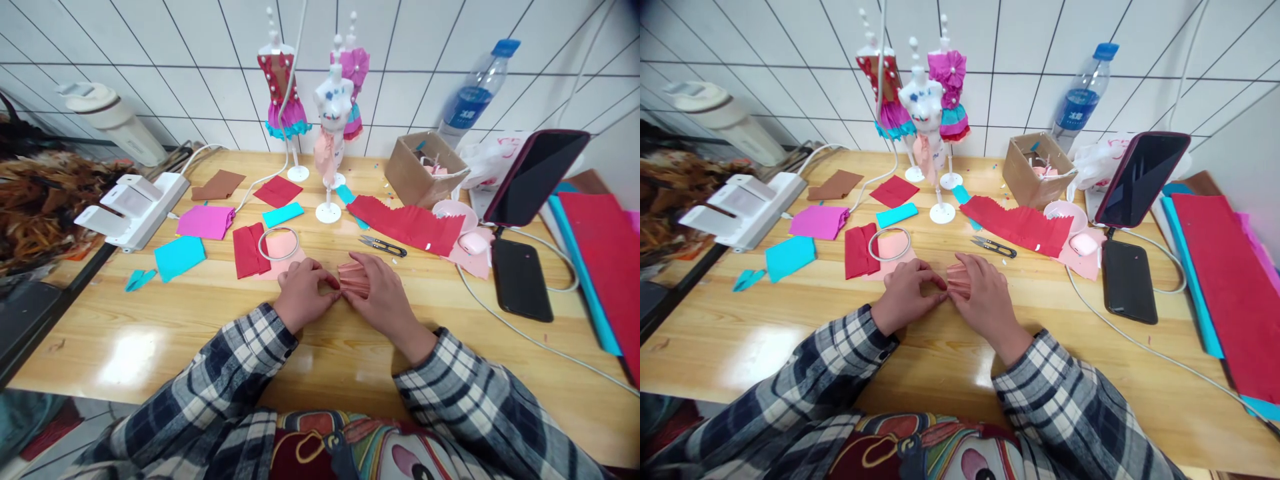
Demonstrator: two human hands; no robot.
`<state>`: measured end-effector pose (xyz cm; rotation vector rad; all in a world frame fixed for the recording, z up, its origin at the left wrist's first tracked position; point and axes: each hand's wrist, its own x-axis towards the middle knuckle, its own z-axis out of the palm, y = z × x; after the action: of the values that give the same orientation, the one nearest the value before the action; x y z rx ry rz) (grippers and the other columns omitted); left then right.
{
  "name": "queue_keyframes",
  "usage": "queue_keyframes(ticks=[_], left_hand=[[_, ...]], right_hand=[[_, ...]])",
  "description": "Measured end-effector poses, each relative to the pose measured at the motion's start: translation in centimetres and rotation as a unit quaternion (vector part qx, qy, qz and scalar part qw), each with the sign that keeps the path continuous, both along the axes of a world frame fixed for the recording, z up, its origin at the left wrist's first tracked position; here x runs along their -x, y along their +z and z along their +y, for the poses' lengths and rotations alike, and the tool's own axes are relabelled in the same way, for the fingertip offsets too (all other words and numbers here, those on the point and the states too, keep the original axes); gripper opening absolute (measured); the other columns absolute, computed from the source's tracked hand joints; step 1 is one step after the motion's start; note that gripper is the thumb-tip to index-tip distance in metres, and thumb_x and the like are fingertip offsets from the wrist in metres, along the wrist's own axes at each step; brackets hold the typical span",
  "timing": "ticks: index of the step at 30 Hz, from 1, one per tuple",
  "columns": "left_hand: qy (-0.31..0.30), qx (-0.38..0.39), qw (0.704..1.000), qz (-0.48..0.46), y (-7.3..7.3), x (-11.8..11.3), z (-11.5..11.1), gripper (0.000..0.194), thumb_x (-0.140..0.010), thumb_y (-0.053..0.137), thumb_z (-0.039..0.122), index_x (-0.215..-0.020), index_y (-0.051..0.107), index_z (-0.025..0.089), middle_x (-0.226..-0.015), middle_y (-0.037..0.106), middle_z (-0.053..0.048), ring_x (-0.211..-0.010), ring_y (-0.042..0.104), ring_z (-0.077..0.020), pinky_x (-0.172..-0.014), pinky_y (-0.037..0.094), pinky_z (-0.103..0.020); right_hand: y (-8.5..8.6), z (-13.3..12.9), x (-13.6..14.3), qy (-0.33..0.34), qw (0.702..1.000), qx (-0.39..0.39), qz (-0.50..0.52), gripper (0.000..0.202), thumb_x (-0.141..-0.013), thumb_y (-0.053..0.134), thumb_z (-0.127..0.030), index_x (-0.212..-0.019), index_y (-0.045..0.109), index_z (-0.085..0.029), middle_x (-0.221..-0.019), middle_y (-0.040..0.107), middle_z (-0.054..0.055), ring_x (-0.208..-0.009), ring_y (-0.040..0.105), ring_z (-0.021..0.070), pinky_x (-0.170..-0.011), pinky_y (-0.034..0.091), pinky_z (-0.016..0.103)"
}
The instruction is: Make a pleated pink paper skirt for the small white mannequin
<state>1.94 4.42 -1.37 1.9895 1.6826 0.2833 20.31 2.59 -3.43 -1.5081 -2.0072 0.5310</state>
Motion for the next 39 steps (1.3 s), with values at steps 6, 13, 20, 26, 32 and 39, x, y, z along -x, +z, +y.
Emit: queue_keyframes(ticks=[6,13,20,26,32,39], left_hand=[[-0.003,0.0,1.0,0.001,0.1,-0.1,-0.1,0.012,-0.075,0.075,0.042,-0.081,0.077,0.032,-0.106,0.061,-0.004,-0.106,0.052,-0.0322,-0.089,0.035,-0.051],[0.021,0.004,1.0,0.009,0.1,-0.7,-0.1,0.017,-0.076,0.073,0.045,-0.085,0.075,0.031,-0.105,0.061,-0.005,-0.107,0.052,-0.0334,-0.088,0.035,-0.052],[0.032,0.029,0.998,0.039,0.7,-1.4,0.2,0.023,-0.074,0.072,0.037,-0.094,0.068,0.029,-0.109,0.059,-0.006,-0.11,0.05,-0.0349,-0.088,0.037,-0.051],[0.04,0.03,0.998,0.042,0.7,-1.3,0.1,0.026,-0.071,0.073,0.036,-0.096,0.066,0.029,-0.109,0.06,-0.004,-0.11,0.05,-0.032,-0.09,0.036,-0.05],[0.024,0.0,1.0,0.019,0.3,-0.6,-0.2,0.023,-0.073,0.075,0.038,-0.092,0.068,0.028,-0.109,0.062,-0.004,-0.108,0.053,-0.0312,-0.088,0.038,-0.048],[0.013,-0.096,0.986,-0.136,-0.7,1.3,0.3,0.013,-0.076,0.065,0.022,-0.089,0.067,0.021,-0.097,0.066,-0.005,-0.098,0.059,-0.0249,-0.09,0.045,-0.042]], right_hand=[[-0.3,0.2,0.1,-0.001,1.0,0.003,-0.011,0.066,-0.079,0.069,-0.027,-0.14,0.044,-0.026,-0.139,0.053,0.013,-0.126,0.052,0.0333,-0.104,0.043,0.054],[-0.7,0.9,0.1,-0.026,0.999,0.027,-0.012,0.066,-0.075,0.075,-0.03,-0.135,0.048,-0.024,-0.145,0.045,0.015,-0.133,0.046,0.0336,-0.106,0.042,0.055],[-1.1,1.2,-0.6,-0.005,0.999,0.018,0.028,0.059,-0.074,0.079,-0.033,-0.128,0.056,-0.023,-0.141,0.047,0.015,-0.133,0.046,0.0328,-0.11,0.039,0.054],[-0.5,1.1,-2.2,0.01,0.992,0.017,0.125,0.047,-0.078,0.073,-0.025,-0.123,0.059,-0.025,-0.137,0.053,0.012,-0.13,0.05,0.0286,-0.107,0.043,0.049],[0.9,1.0,-3.1,0.061,0.995,-0.066,0.031,0.021,-0.088,0.062,-0.021,-0.108,0.07,-0.025,-0.118,0.067,0.007,-0.113,0.057,0.0259,-0.1,0.043,0.045],[2.0,0.4,-2.6,0.019,0.986,-0.007,-0.164,0.015,-0.09,0.062,-0.029,-0.101,0.072,-0.025,-0.097,0.071,0.008,-0.098,0.061,0.0285,-0.081,0.043,0.041]])
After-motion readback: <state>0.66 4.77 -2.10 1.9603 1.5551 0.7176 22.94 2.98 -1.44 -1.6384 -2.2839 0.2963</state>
